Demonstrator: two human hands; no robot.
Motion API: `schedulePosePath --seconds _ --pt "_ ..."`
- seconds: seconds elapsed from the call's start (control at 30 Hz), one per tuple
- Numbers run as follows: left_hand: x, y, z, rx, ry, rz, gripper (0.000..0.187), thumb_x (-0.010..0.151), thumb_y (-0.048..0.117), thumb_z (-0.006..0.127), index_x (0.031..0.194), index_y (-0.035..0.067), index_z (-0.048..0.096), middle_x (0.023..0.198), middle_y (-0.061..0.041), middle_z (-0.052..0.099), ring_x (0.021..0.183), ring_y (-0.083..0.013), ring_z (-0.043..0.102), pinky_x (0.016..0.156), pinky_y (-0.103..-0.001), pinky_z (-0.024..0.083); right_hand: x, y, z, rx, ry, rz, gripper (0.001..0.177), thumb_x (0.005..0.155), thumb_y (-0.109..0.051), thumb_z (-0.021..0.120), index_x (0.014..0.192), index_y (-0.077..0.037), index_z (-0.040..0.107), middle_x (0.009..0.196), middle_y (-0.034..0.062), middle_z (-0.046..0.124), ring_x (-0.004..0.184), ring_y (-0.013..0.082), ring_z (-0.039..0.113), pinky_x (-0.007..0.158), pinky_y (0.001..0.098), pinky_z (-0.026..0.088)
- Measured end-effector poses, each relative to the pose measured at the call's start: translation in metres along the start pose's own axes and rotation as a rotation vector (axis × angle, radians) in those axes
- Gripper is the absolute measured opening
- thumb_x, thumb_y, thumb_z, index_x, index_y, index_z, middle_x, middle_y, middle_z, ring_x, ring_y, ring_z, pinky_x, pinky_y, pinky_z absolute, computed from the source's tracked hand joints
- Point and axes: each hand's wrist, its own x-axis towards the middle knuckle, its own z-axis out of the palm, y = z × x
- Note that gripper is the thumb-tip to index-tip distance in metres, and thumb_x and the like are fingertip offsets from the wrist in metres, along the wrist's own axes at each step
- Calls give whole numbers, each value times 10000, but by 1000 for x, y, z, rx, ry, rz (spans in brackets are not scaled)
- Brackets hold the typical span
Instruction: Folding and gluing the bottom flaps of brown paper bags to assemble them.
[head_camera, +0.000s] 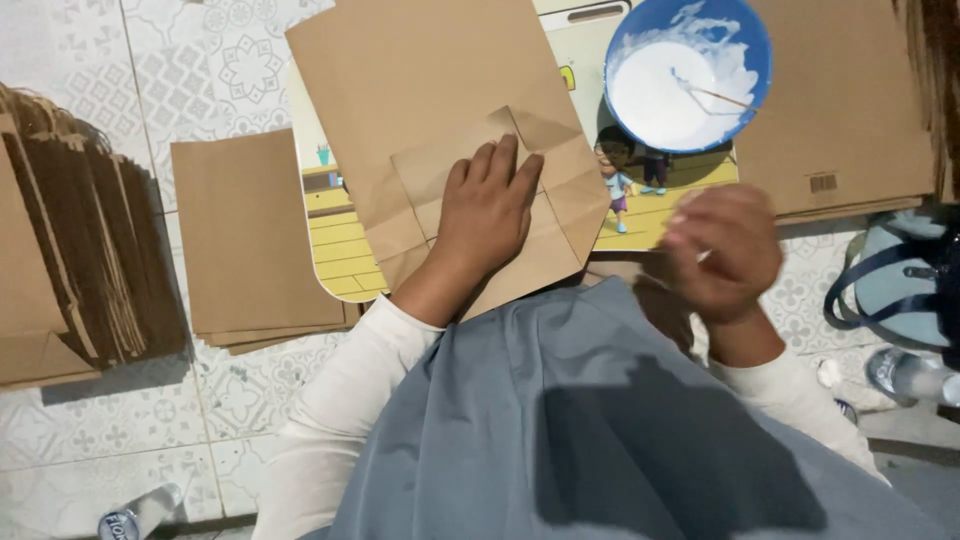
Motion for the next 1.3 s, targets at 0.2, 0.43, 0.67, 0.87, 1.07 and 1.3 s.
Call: schedulePosePath --seconds 0.2,0.43,0.67,0.87,1.07,1.3 --pt "5 9 -18 -3 90 -19 352 934 217 633 1238 39 646 1372 -230 545 1203 -377 538 926 -416 416 29 0 -66 -480 -3 89 49 1119 112 656 1083 144 647 1191 299 642 1108 438 568 1018 531 465" --pt "3 9 -15 16 86 -16 341 920 206 653 1217 39 623 1393 -228 538 1210 -369 539 933 -415 413 55 16 -75 -676 -341 215 259 1023 61 914 1240 124 788 1390 262 560 1236 415 594 987 471 529" --pt "-2 9 -18 -12 83 -23 402 914 200 656 1286 53 615 1421 -202 533 1260 -355 535 973 -415 411 79 22 -58 -1049 -573 180 208 1086 -361 861 1184 -178 880 1035 8 787 785 219 694 689 322 500" --pt "-3 7 -17 -47 92 -38 413 918 202 642 1304 57 619 1439 -197 526 1272 -346 528 988 -412 396 87 26 -58 -1159 -559 103 70 1064 -257 871 1097 -198 850 929 -27 728 703 165 634 654 281 464" --pt "-2 6 -21 -74 104 -50 415 913 201 627 1305 64 615 1445 -191 536 1279 -346 529 1000 -418 394 94 17 -41 -902 -523 164 60 1067 -139 831 1063 -80 820 950 74 724 769 248 647 694 359 489" --pt "-4 5 -21 -89 91 -63 427 894 202 613 1300 71 623 1450 -180 544 1285 -337 527 1003 -419 387 91 27 -13 -884 -526 178 100 1049 -172 749 1005 -103 806 953 60 754 755 277 665 707 378 503"
